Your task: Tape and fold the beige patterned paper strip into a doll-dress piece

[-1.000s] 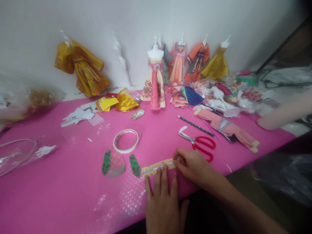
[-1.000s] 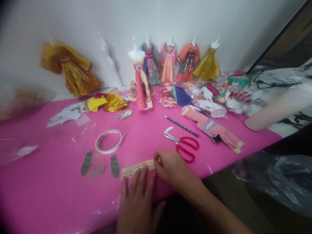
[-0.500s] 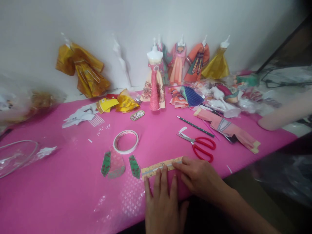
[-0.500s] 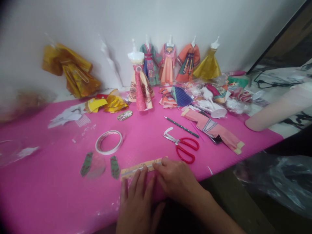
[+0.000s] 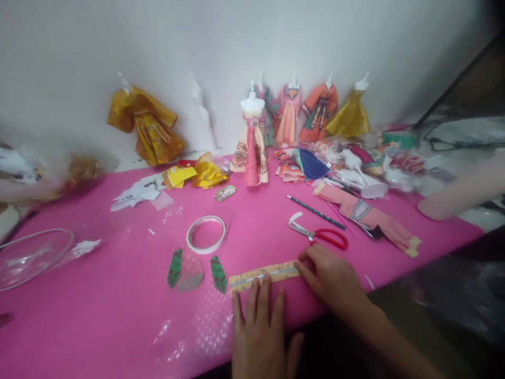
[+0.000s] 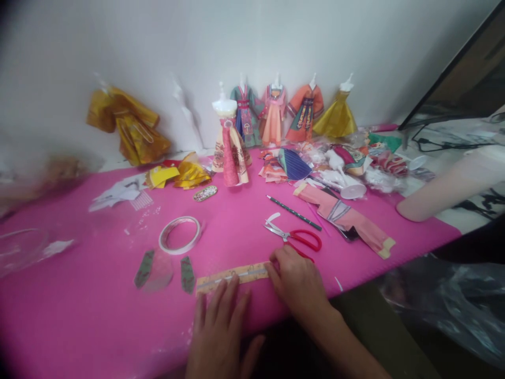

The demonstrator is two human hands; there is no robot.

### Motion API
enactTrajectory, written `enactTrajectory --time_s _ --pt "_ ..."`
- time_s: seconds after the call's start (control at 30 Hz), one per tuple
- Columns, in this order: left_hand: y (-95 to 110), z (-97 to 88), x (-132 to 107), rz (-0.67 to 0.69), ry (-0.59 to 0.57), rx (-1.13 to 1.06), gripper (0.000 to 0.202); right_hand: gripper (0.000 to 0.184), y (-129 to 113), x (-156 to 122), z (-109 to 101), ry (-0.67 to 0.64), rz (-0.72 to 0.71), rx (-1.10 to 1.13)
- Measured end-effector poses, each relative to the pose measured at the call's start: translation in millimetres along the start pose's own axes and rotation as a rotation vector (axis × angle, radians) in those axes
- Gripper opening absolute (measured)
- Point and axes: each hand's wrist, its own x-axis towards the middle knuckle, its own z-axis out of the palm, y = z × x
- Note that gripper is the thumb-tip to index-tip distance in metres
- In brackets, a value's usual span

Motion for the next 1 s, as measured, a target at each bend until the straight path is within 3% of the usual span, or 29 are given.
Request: enactTrajectory --time_s 0.1,0.2,0.33,0.5,0.6,0.7,0.83,0.9,1.0 --pt "0 3.0 -2 0.008 0.038 -0.044 0.047 0.014 -2 1 5 0.003 -0.014 0.013" --pt "-7 -0.7 -5 0.014 0.105 -0.236 0.035 0.013 -4 1 4 0.004 -0.048 0.059" --pt "-31 -24.4 -6 -0.085 0.128 -0.565 0.029 0.016 -5 2 -4 -0.004 -0.109 0.163" --pt "-55 -55.2 12 -0.233 0.063 -0.605 0.028 0.019 -16 2 -15 -0.069 -0.194 0.331" --pt "-51 -62.0 36 -0.235 -0.079 -0.726 0.035 0.019 -28 2 -23 -0.176 -0.219 0.533" --pt "-42 -65.7 63 -0.214 -0.339 -0.887 0.048 0.016 -34 0 -31 -0.298 -0.154 0.782" --pt "-36 -69.5 82 -0.365 -0.608 -0.987 0.021 0.020 -28 0 -33 -0.295 -0.022 0.930" --pt "-38 -69.3 81 -0.423 -0.663 -1.014 0.014 0.021 -21 1 -31 -0.267 0.030 0.991" --pt "-44 -66.0 75 -0.453 -0.656 -0.984 0.022 0.025 -12 3 -26 -0.257 0.112 1.086"
